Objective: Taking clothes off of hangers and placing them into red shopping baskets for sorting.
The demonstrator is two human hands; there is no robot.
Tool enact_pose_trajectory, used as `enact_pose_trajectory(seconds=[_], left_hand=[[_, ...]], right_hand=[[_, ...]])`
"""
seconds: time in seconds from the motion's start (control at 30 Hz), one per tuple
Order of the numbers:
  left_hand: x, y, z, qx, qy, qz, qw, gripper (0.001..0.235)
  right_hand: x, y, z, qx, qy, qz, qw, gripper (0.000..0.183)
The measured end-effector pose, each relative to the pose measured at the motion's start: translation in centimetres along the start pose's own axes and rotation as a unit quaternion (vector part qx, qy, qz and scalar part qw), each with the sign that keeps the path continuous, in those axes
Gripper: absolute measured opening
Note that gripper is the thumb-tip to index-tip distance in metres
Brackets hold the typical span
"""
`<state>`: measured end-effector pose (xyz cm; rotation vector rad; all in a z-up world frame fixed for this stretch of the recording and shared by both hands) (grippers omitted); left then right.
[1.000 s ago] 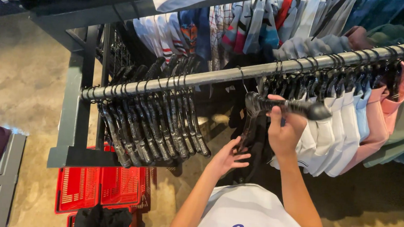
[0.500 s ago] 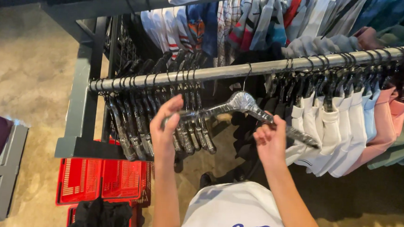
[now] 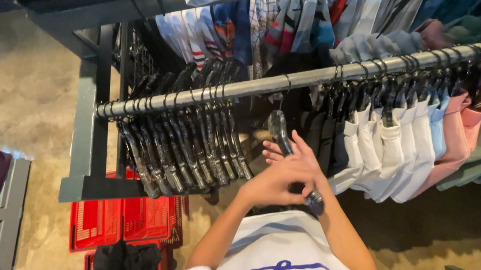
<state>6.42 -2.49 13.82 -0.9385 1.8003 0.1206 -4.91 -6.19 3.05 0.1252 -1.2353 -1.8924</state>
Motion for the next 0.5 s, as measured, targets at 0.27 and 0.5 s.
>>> enact_pose_trajectory(seconds=[0.27,0.5], left_hand=[[11.6,4.6,6.0,0.106,-0.257,-0.224,0.934,0.035],[16.9,5.4,4.0,-0.091,-0.335,-0.065,0.936,0.061]], right_hand=[[1.9,-3.7,-11.0,0.006,-0.216,0.313,0.925,0.037],[-1.0,-2.8,-16.0,0.029,-0.301,0.532,0.791,0.061]])
Point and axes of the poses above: each hand's wrist, its own z-axis away from the middle knuckle, its own y-axis out of the palm, x = y × z, the point moved 3 cm from there along -z, towards the middle knuckle, and after that the axes turned 4 degrees about z, right-handed, at the moved point
